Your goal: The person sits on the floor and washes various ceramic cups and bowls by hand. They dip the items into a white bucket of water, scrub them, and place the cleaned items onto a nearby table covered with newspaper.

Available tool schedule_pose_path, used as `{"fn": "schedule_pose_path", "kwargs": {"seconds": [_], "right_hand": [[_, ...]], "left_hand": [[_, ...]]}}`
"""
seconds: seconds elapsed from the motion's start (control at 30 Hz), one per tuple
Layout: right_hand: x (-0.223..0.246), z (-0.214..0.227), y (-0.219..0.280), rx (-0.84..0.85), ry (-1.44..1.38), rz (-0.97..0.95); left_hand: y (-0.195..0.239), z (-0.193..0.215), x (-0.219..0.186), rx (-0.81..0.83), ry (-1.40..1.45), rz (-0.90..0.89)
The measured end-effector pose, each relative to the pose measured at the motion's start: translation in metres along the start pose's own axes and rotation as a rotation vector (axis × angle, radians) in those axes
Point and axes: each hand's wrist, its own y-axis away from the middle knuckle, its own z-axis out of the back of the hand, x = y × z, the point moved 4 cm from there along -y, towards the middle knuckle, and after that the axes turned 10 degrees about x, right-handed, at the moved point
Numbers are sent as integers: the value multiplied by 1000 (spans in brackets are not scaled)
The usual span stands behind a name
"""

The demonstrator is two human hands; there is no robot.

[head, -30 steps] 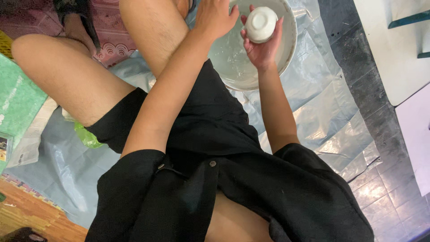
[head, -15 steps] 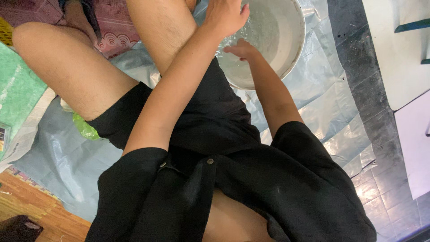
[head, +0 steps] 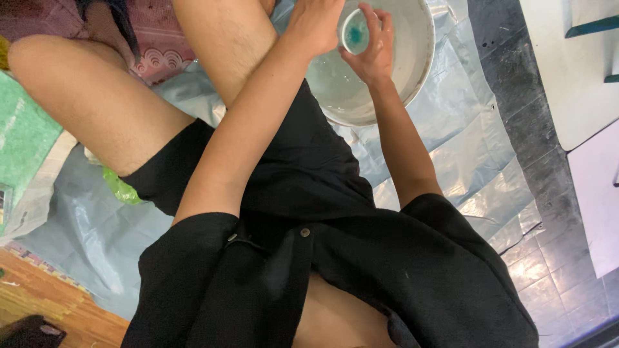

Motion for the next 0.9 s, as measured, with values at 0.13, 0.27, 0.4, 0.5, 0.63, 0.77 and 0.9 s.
{"fn": "schedule_pose_path", "kwargs": {"seconds": [0.13,0.27,0.4,0.5,0.63,0.77,0.9], "right_hand": [[29,46,1,46,-97,75],[57,77,1,93,-118,145],[66,91,3,86,-208,149],[70,95,3,84,-226,127],[79,100,11,-1,-68,141],[90,103,15,-88,22,114],[95,90,11,18,30,155]], "left_hand": [[6,15,-18,209,28,-35],[6,24,-38,239,157,-194],[-1,23,-48,138,346,-278],[-3,22,-47,90,410,-315],[-2,25,-46,-25,420,-379],[-5,23,-43,71,367,-234],[-6,20,-40,81,294,-196]]}}
